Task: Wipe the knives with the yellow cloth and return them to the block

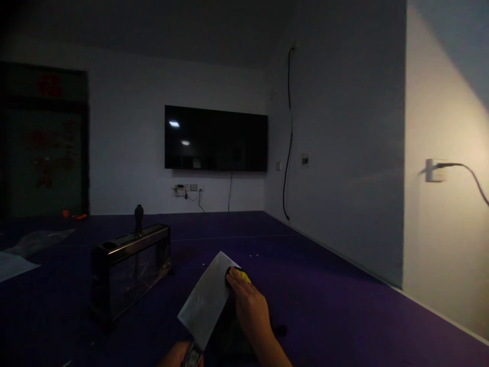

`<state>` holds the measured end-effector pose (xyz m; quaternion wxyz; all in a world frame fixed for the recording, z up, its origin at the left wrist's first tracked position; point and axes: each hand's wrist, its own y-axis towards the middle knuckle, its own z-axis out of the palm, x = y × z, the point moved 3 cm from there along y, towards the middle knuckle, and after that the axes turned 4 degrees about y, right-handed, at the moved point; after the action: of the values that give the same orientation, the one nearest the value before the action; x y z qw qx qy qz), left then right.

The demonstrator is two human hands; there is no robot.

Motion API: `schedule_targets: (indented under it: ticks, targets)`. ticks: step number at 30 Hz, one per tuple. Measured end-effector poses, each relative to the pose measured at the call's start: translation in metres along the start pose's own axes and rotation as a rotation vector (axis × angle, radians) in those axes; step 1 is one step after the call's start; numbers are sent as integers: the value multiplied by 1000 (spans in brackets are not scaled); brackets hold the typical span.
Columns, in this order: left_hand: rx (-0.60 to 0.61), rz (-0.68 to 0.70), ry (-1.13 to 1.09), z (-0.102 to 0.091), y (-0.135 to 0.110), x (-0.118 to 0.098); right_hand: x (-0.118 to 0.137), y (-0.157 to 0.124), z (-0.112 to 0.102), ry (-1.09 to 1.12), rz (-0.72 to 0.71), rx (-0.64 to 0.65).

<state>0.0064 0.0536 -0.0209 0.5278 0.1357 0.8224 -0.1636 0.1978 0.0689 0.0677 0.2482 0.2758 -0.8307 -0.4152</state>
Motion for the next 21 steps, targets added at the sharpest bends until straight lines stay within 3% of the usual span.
schedule_targets:
  ticks: [5,15,21]
  targets:
    - [85,68,31,2,5,-4,1,3,-5,-5,63,14]
    - [-28,3,28,-2,-12,-11,5,2,-3,64,25,-22]
    - [-48,18,-51,-1,-16,-13,25,-2,8,86,-53,71]
